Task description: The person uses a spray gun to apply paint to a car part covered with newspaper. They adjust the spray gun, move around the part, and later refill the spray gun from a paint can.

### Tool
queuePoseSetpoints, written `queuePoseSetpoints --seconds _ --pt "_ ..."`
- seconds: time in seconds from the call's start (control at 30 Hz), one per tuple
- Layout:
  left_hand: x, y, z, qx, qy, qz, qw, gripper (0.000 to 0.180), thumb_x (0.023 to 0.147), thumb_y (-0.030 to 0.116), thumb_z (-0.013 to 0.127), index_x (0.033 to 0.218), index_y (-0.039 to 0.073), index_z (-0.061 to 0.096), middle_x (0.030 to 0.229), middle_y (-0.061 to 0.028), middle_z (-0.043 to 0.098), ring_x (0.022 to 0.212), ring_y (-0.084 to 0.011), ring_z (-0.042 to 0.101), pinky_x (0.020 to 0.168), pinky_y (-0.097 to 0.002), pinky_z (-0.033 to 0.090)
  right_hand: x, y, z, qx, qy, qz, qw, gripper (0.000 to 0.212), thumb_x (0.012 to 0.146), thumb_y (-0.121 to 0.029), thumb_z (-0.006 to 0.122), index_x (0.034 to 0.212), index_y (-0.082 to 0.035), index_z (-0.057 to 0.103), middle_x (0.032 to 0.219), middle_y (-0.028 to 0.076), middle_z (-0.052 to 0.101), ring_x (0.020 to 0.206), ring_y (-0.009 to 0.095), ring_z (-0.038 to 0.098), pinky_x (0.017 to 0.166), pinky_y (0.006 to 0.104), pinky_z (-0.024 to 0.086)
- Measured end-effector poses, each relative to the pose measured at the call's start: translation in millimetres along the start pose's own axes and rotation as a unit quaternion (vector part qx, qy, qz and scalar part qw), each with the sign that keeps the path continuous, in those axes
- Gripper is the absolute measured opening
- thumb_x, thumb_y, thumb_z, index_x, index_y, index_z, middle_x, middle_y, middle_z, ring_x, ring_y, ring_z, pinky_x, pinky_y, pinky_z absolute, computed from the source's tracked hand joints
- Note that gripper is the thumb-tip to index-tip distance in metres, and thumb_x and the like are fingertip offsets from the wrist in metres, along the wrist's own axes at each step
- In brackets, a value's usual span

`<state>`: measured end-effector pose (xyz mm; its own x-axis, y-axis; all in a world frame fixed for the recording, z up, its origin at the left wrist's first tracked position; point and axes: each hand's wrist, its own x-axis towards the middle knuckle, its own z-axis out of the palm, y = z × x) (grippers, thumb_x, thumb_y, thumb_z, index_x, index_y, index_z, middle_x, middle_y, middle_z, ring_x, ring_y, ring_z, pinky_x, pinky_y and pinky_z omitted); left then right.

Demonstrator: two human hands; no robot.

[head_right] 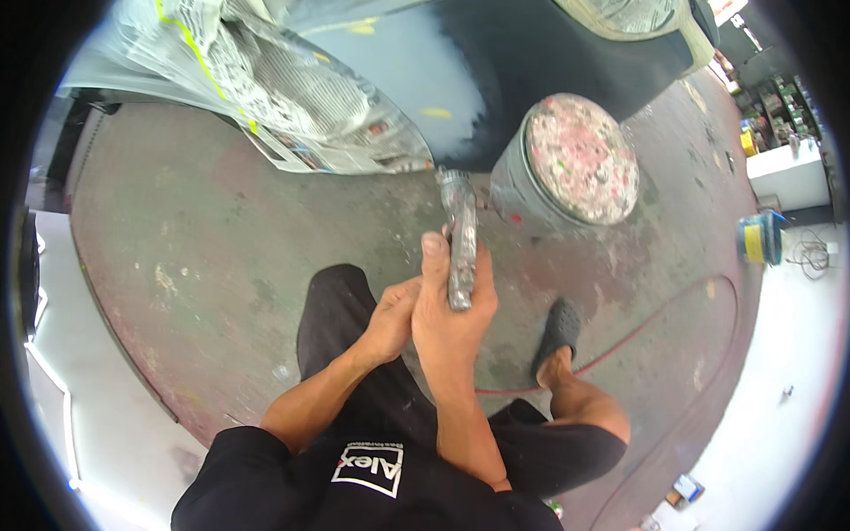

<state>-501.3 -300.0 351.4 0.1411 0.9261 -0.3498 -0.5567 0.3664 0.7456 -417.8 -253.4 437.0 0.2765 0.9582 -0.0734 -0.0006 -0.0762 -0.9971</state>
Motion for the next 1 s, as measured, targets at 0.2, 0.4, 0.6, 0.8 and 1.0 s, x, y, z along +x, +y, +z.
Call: queuePoseSetpoints --seconds 0.2,0.4,0.6,0.8,1.0 --pt "-21 -31 -10 -0.119 -0.073 -0.021 0.990 0.035 0.126 0.029 0.055 0.143 0.002 0.070 0.126 0.0013 0.076 0.114 -0.0068 0.067 0.103 -0.0291 0.053 -7 -5 5 -0.022 0.022 0.017 0.999 0.049 0.112 -0.040 0.081 0.133 0.004 0.079 0.105 0.004 0.078 0.072 0.004 0.052 0.064 0.0262 0.042" --pt "-33 -36 -24 -0.163 -0.083 -0.008 0.983 0.033 0.124 0.027 0.062 0.143 0.002 0.070 0.127 0.0007 0.076 0.116 -0.0076 0.068 0.104 -0.0292 0.054 -23 -21 16 -0.032 -0.015 0.025 0.999 0.049 0.112 -0.042 0.081 0.131 0.003 0.079 0.107 0.005 0.079 0.090 0.009 0.067 0.081 0.0283 0.051" --pt "-37 -34 -25 -0.154 -0.074 -0.014 0.985 0.032 0.123 0.027 0.064 0.140 0.002 0.071 0.126 0.0011 0.076 0.114 -0.0070 0.067 0.104 -0.0290 0.054 -27 -16 19 -0.039 0.000 -0.004 0.999 0.051 0.111 -0.046 0.082 0.128 0.002 0.080 0.106 0.005 0.079 0.098 0.011 0.071 0.089 0.0301 0.054" --pt "-33 -34 -17 -0.157 -0.082 -0.018 0.984 0.032 0.123 0.028 0.064 0.139 0.002 0.072 0.124 0.0014 0.076 0.112 -0.0066 0.067 0.103 -0.0284 0.054 -25 -12 16 -0.057 0.031 0.011 0.998 0.052 0.110 -0.049 0.082 0.124 0.001 0.080 0.100 0.004 0.077 0.077 0.007 0.059 0.072 0.0296 0.049" --pt "-41 -30 -18 -0.172 -0.072 -0.005 0.983 0.032 0.123 0.028 0.064 0.140 0.002 0.072 0.124 0.0011 0.077 0.112 -0.0066 0.067 0.103 -0.0279 0.053 -32 -31 21 -0.052 -0.013 0.012 0.998 0.052 0.110 -0.050 0.083 0.124 0.001 0.080 0.099 0.002 0.077 0.075 0.006 0.058 0.067 0.0281 0.046"
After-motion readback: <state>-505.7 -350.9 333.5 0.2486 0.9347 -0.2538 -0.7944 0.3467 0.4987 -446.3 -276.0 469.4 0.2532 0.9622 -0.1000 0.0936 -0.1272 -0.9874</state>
